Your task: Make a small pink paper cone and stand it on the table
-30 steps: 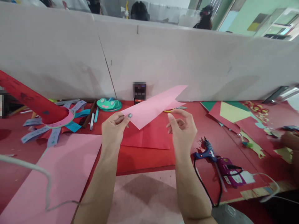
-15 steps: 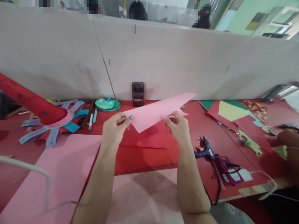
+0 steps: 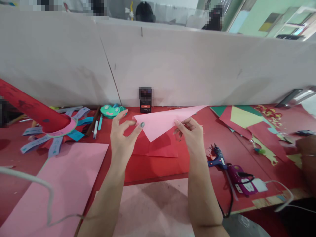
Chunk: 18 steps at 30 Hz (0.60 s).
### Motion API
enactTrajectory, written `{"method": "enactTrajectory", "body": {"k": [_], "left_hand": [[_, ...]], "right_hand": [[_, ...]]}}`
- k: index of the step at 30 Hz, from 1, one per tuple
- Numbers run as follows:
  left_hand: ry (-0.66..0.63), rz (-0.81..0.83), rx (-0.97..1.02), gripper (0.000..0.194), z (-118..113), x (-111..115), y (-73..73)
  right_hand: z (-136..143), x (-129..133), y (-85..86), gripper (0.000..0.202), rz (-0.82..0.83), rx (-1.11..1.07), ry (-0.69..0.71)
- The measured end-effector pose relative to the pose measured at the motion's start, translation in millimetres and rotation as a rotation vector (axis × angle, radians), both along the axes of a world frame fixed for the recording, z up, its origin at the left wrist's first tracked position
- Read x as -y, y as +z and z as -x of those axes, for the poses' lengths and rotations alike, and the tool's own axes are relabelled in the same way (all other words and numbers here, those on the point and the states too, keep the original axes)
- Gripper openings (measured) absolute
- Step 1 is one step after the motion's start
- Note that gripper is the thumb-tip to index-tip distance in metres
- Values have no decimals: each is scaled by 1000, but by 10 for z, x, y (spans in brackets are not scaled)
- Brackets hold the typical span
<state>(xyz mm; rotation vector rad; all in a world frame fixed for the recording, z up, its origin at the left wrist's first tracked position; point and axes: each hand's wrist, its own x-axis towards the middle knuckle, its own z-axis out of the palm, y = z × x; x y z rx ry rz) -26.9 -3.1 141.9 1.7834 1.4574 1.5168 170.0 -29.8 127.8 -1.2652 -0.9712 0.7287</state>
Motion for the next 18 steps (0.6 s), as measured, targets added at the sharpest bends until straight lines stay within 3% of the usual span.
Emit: {"method": "enactTrajectory", "body": {"k": [7,18], "left_hand": [[-120,107,21,35,65,-37,-5],[-202,151,111,20,90,-54,-18]], "right_hand": [[49,0,15,31,-19,-37,37],[93,-3,22,45,-34,-87,-29]]}}
